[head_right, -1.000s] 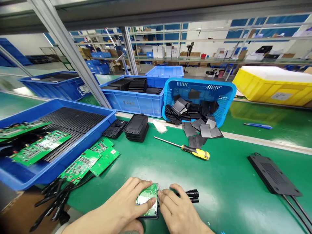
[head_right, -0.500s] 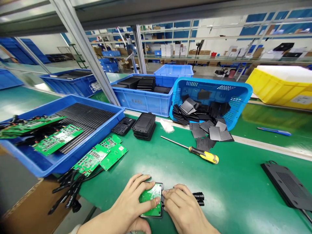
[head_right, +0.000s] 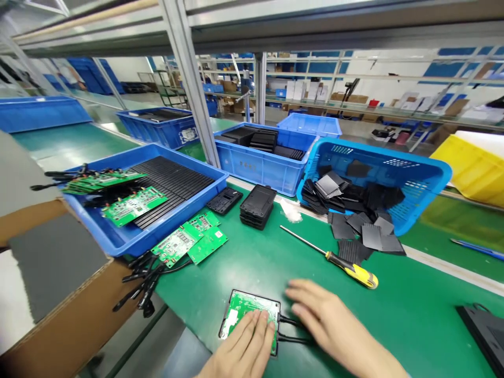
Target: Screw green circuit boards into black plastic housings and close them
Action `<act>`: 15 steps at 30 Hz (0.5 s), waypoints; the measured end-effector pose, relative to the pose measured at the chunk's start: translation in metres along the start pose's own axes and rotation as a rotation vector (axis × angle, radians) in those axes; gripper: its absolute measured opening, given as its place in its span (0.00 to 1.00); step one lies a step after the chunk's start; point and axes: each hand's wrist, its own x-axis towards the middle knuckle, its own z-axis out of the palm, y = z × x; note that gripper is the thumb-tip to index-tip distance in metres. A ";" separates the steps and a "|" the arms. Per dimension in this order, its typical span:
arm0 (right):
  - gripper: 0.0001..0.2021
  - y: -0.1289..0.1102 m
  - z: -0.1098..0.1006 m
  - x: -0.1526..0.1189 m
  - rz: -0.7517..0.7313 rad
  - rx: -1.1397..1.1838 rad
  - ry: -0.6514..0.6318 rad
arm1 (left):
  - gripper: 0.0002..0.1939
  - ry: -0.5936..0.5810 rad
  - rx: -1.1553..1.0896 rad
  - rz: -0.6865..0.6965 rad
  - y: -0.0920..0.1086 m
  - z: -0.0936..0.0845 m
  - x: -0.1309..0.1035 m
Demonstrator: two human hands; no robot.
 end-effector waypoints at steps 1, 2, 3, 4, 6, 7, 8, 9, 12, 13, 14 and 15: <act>0.19 0.017 0.003 0.001 0.045 -0.126 0.050 | 0.13 0.034 0.021 -0.022 0.003 0.001 0.000; 0.22 0.033 0.008 0.002 0.093 -0.287 0.112 | 0.12 0.065 0.043 -0.039 0.005 0.002 0.000; 0.24 0.048 0.013 0.002 0.152 -0.426 0.133 | 0.11 0.090 0.061 -0.049 0.006 0.003 0.000; 0.24 0.061 0.018 0.002 0.196 -0.506 0.126 | 0.10 0.102 0.071 -0.056 0.007 0.003 0.000; 0.22 0.078 0.024 0.004 0.248 -0.580 0.108 | 0.08 0.108 0.065 -0.083 0.010 0.004 -0.002; 0.21 0.082 0.024 0.005 0.258 -0.581 0.105 | 0.07 0.105 0.054 -0.101 0.011 0.004 -0.003; 0.20 0.082 0.023 0.006 0.264 -0.580 0.113 | 0.07 0.101 0.043 -0.115 0.012 0.005 -0.004; 0.20 0.078 0.020 0.008 0.265 -0.589 0.126 | 0.07 0.100 0.035 -0.124 0.013 0.005 -0.005; 0.17 0.048 0.010 0.011 0.199 -0.429 0.118 | 0.08 0.082 0.002 -0.104 0.005 0.000 -0.004; 0.15 0.033 0.008 0.011 0.161 -0.294 0.080 | 0.10 0.031 -0.047 -0.077 -0.002 -0.003 -0.002; 0.14 0.018 0.007 0.009 0.126 -0.127 0.023 | 0.13 -0.051 -0.130 -0.048 -0.012 -0.007 0.000; 0.18 0.003 0.009 0.006 0.103 0.025 -0.027 | 0.16 -0.155 -0.239 -0.024 -0.023 -0.011 0.004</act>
